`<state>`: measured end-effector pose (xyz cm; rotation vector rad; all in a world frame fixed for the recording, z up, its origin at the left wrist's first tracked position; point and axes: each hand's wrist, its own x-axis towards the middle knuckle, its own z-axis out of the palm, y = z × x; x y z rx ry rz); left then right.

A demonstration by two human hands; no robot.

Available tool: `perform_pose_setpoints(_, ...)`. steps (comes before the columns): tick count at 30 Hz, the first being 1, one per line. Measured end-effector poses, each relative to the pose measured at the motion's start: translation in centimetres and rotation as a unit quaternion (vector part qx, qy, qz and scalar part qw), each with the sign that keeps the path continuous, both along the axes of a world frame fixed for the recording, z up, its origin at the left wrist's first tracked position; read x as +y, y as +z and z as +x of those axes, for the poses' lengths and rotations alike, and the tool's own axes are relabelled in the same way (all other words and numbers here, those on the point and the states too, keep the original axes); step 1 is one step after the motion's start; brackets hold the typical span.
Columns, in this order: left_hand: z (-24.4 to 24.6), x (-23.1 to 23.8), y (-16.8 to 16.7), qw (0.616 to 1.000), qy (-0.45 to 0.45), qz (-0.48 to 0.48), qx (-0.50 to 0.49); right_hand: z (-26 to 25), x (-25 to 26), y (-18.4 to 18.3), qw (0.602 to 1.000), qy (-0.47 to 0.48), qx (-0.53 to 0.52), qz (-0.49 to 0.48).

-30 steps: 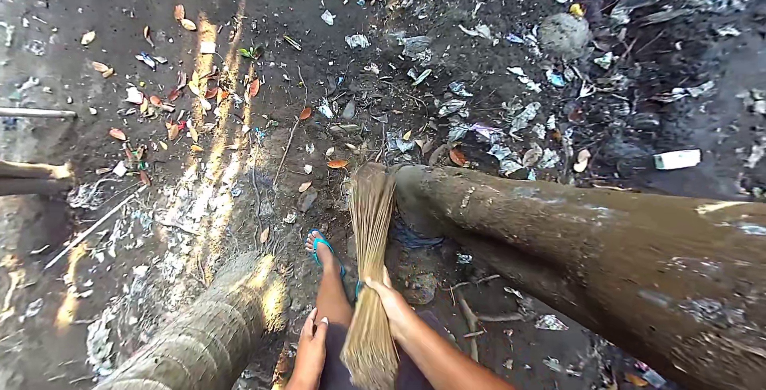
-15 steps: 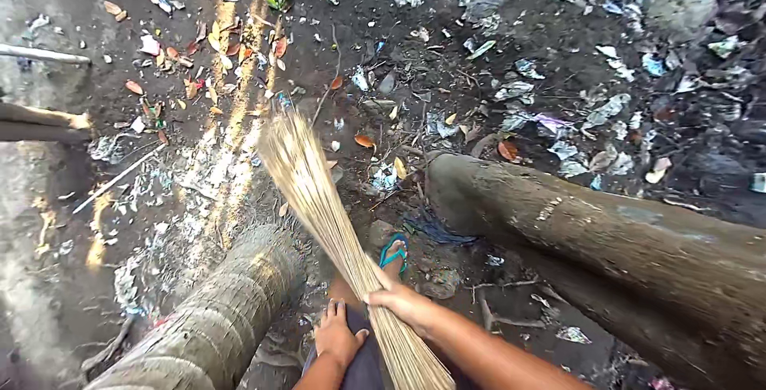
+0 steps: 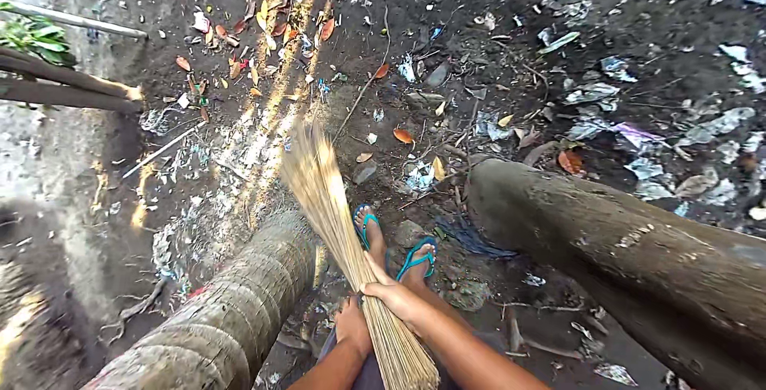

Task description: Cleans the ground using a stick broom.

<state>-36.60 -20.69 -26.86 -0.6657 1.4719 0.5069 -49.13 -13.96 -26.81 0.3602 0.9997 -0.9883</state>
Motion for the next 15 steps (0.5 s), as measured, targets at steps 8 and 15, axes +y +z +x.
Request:
perform_pose_setpoints(8,2.3,-0.9,-3.1,0.999,0.013,-0.011,0.037,-11.4,-4.4,-6.6,0.968,-0.113,0.165,0.149)
perform_pose_setpoints(15,2.0,-0.9,-2.9,0.999,-0.004,-0.007,0.034,-10.1,7.0,2.0,0.972,-0.113,0.151,0.137)
